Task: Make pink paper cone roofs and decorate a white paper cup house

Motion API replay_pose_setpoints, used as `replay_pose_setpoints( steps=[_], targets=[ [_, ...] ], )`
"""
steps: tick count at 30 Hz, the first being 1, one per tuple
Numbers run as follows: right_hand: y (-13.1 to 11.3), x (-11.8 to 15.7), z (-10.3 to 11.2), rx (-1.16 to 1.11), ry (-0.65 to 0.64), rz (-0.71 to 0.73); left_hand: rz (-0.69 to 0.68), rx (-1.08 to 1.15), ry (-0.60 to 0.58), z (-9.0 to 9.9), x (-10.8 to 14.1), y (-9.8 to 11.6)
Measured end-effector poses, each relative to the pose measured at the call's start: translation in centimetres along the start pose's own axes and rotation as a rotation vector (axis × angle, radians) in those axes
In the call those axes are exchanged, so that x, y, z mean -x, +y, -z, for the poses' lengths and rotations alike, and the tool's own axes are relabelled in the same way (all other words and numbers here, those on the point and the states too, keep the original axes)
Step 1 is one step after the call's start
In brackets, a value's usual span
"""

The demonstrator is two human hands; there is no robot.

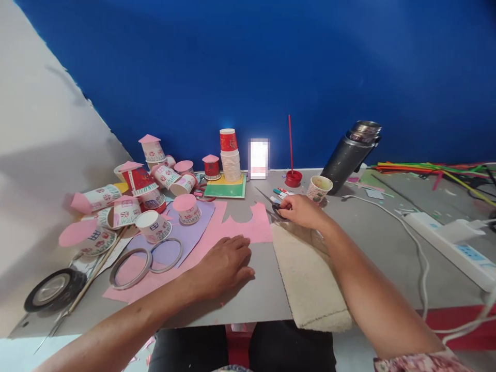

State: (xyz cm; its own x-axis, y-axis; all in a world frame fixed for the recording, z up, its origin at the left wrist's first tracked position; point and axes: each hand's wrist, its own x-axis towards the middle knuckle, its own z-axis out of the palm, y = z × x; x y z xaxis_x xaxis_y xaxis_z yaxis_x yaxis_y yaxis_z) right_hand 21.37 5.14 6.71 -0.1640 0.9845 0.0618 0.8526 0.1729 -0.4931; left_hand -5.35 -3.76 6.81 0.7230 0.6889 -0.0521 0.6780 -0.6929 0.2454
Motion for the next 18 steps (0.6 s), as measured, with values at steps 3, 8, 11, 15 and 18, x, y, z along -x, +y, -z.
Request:
replay_pose_setpoints(
  steps=[3, 8, 11, 15, 18],
  targets=[
    [-0.3, -0.3, 1.3, -0.096, 0.058, -0.006, 0.023, 0.069, -0.013, 0.9, 0.5, 0.1],
    [-2.0, 1.1, 2.7, -0.411, 0.063, -0.015, 0.014, -0.003, -0.047, 0.3, 1.0, 0.7],
    [-2.3, 3.6, 0.2, -0.428, 0.078, 0.01, -0.013, -0.011, -0.07, -1.1, 1.9, 0.9],
    [-0.7, 7.0, -4.0, -0.395, 0.157, -0.016, -0.042, 0.024, 0.006, -2.5, 3.5, 1.0],
    [0.7, 7.7, -4.9, -0.387, 0.161, -0.032, -0.038, 0.038, 0.083, -2.9, 4.0, 1.1]
  ],
)
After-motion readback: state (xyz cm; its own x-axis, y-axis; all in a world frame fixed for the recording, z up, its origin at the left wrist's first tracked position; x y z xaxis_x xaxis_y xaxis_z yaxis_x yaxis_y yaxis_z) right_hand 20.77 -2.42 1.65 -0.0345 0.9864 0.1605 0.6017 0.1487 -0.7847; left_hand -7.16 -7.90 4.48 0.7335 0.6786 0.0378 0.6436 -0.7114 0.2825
